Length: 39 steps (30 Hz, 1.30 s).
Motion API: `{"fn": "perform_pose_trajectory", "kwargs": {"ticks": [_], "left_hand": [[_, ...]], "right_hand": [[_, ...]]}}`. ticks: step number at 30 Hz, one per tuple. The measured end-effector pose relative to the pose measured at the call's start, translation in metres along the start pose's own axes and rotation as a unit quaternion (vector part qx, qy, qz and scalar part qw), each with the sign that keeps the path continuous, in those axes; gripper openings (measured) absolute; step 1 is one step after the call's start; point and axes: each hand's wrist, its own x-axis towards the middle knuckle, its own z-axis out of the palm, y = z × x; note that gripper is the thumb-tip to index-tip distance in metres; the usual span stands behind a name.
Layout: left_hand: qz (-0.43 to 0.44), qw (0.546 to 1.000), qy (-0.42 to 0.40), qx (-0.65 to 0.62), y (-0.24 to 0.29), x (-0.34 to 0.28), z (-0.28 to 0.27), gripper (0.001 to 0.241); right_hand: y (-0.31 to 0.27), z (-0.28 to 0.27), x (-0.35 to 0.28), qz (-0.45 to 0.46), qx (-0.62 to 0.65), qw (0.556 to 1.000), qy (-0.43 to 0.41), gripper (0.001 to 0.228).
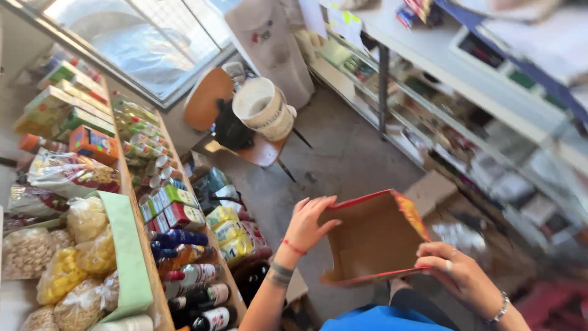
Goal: Arranging snack packets on a counter and using scissors to cut a cardboard box.
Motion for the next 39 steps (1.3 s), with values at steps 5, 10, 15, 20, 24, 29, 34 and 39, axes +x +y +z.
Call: {"fn": "perform_pose_trajectory", "kwargs": {"ticks": [5, 10, 15, 20, 24, 29, 34, 39], "left_hand": [[-0.093, 0.994, 0.029, -0.05, -0.034, 0.051, -0.04, 0.011], [-0.239, 0.969, -0.017, -0.055, -0.088, 0.092, -0.044, 0.025], [-0.253, 0.967, -0.025, 0.018, -0.169, 0.154, -0.038, 0.023], [-0.21, 0.975, 0.073, -0.015, -0.268, 0.269, -0.085, 0.024], [-0.215, 0.962, 0.139, -0.089, -0.346, 0.383, -0.136, 0.028], [-0.197, 0.954, 0.176, -0.141, -0.412, 0.541, -0.182, 0.034], [-0.174, 0.947, 0.226, -0.15, -0.467, 0.696, -0.195, 0.042], [-0.246, 0.944, 0.174, -0.135, -0.528, 0.821, -0.171, 0.032]], "right_hand": [[0.06, -0.031, 0.148, -0.039, 0.061, 0.997, -0.027, 0.018], [0.097, -0.048, 0.301, -0.122, 0.074, 0.981, -0.133, 0.017], [0.155, -0.027, 0.428, -0.149, 0.081, 0.973, -0.155, 0.015], [0.215, 0.017, 0.544, -0.078, 0.055, 0.995, 0.038, 0.033], [0.237, 0.021, 0.652, 0.164, 0.088, 0.975, 0.12, 0.054], [0.277, -0.017, 0.759, 0.269, 0.189, 0.944, 0.002, 0.082], [0.316, -0.055, 0.887, 0.274, 0.133, 0.952, -0.02, 0.085], [0.424, -0.076, 1.012, 0.156, -0.012, 0.985, 0.07, 0.048]]}}
